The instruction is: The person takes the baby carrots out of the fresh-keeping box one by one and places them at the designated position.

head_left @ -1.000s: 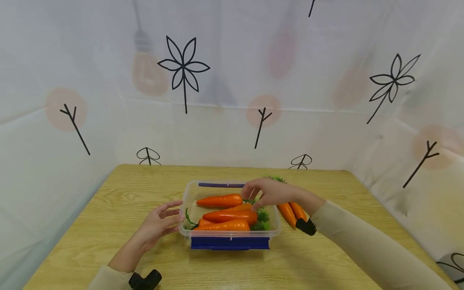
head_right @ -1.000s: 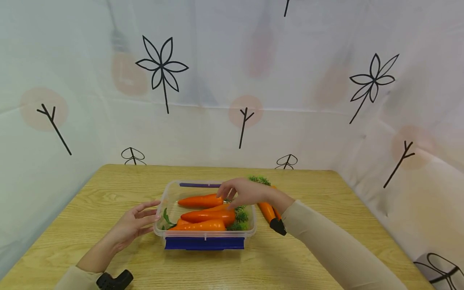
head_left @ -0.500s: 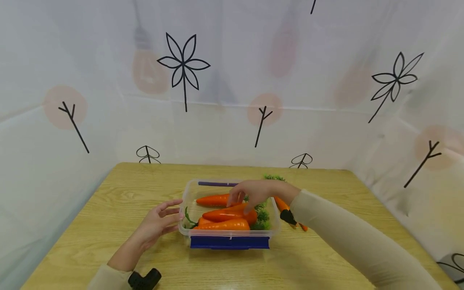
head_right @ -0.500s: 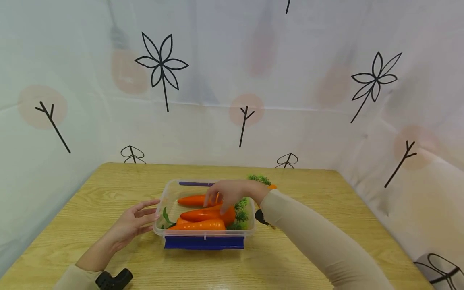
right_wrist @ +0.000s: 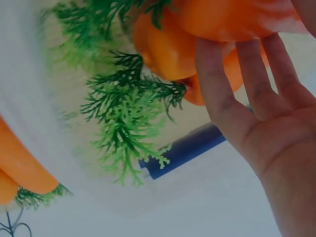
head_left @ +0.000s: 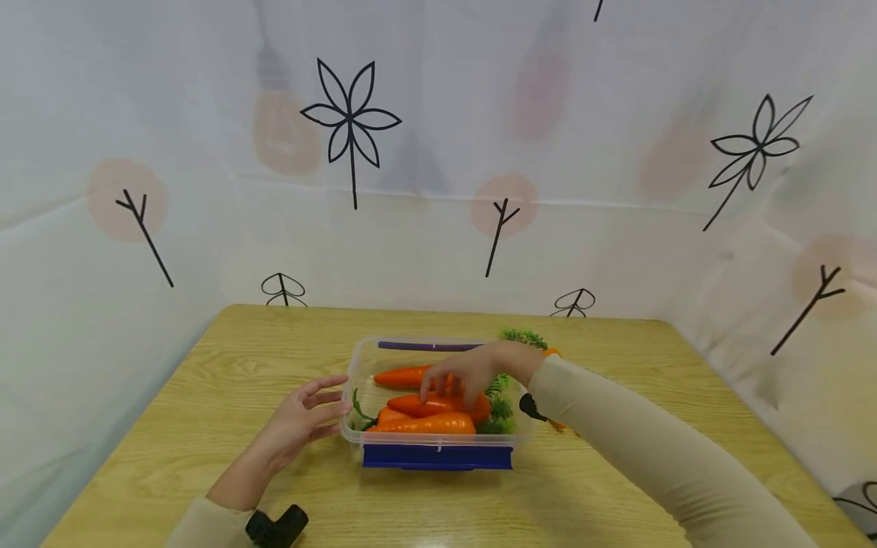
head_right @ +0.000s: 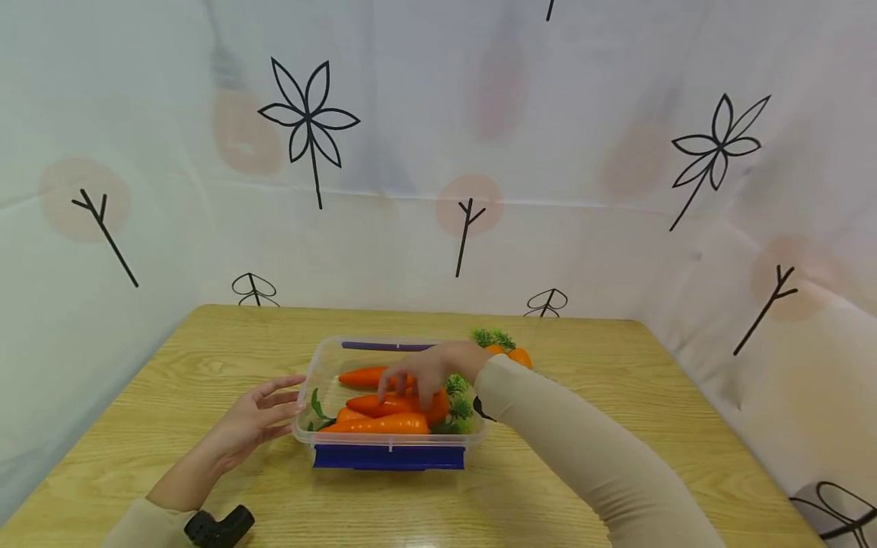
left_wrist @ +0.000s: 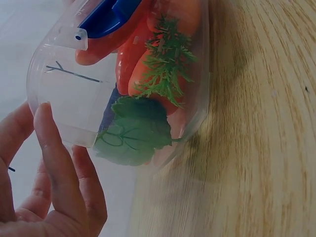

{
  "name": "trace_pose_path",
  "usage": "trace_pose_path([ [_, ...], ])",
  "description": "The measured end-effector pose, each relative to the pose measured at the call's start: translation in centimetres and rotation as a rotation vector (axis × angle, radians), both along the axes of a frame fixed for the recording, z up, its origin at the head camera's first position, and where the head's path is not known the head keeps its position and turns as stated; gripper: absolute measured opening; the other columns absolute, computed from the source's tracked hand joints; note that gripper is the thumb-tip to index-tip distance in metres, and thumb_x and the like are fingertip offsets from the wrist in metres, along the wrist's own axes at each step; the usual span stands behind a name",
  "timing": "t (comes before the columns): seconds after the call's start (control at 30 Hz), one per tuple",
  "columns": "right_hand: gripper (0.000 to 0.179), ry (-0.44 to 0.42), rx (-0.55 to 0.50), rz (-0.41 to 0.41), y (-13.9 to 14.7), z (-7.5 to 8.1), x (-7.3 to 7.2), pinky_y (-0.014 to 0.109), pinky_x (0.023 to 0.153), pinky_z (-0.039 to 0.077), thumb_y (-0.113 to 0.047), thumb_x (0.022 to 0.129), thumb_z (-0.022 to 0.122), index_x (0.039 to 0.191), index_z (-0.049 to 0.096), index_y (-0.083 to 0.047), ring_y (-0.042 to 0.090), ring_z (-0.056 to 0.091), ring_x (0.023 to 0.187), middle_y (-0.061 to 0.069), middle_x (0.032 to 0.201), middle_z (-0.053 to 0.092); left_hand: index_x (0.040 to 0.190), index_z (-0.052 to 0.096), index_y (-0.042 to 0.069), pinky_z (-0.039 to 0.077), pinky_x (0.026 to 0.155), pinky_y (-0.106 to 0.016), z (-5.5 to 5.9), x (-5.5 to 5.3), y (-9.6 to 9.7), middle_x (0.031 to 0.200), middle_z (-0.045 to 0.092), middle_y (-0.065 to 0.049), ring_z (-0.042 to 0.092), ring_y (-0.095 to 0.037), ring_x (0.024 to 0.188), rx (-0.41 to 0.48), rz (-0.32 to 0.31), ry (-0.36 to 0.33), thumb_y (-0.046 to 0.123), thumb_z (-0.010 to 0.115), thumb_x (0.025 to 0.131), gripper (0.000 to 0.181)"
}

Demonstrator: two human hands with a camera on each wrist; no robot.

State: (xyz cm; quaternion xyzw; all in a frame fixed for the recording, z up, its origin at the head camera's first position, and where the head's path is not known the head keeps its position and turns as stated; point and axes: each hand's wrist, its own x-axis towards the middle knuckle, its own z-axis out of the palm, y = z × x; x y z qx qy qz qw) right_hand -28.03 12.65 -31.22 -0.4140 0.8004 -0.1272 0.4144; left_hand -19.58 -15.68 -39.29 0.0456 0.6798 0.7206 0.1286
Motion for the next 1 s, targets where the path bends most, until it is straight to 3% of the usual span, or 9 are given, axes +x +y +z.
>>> trace_pose_path([
  [0.07, 0.065, -0.013, 0.007, 0.025, -0.04, -0.13, -0.03, 0.024, 0.079, 0.045, 0.018, 0.075, 0.057, 0.126, 0.047, -0.022, 0.02, 0.042, 0.101, -0.008, 0.124, 0.038, 0.139, 0.038, 0.001, 0.051, 0.081, -0.035, 0.04, -0.05, -0.01, 0.133, 0.039, -0.025, 0.058, -0.026, 0.102, 0.001, 0.0, 0.0, 0.013, 0.066, 0.088, 0.06],
  [0.17, 0.068, 0.021, 0.016, 0.051, -0.03, -0.22, 0.03, 0.024, 0.081, 0.044, 0.017, 0.075, 0.058, 0.127, 0.049, -0.024, 0.017, 0.041, 0.106, -0.008, 0.129, 0.037, 0.139, 0.038, 0.001, 0.051, 0.081, -0.035, 0.04, -0.1, -0.03, 0.133, 0.04, -0.025, 0.057, -0.026, 0.102, 0.0, -0.002, 0.002, 0.013, 0.066, 0.088, 0.06],
  [0.33, 0.076, 0.082, 0.031, 0.072, -0.11, -0.23, 0.26, 0.022, 0.074, 0.044, 0.021, 0.074, 0.055, 0.131, 0.049, -0.029, 0.018, 0.041, 0.104, -0.009, 0.134, 0.036, 0.139, 0.037, 0.001, 0.052, 0.08, -0.034, 0.0, -0.12, -0.04, 0.133, 0.04, -0.024, 0.058, -0.026, 0.101, -0.005, -0.006, 0.006, 0.014, 0.066, 0.088, 0.06],
  [0.53, 0.082, 0.145, 0.013, 0.099, -0.46, -0.27, 0.62, 0.023, 0.083, 0.041, 0.026, 0.069, 0.051, 0.128, 0.051, -0.03, 0.012, 0.034, 0.117, -0.007, 0.144, 0.03, 0.139, 0.038, 0.001, 0.052, 0.08, -0.034, -0.05, -0.12, -0.08, 0.133, 0.039, -0.025, 0.058, -0.026, 0.101, -0.004, 0.0, 0.004, 0.014, 0.067, 0.088, 0.06],
  [1.0, 0.073, 0.208, 0.05, 0.076, -0.4, -0.18, 0.71, 0.024, 0.089, 0.039, 0.014, 0.076, 0.058, 0.134, 0.05, -0.03, 0.011, 0.032, 0.124, -0.011, 0.141, 0.034, 0.138, 0.04, 0.001, 0.052, 0.078, -0.032, -0.06, -0.14, -0.05, 0.13, 0.042, -0.023, 0.059, -0.025, 0.098, 0.008, 0.01, -0.011, 0.013, 0.067, 0.087, 0.059],
])
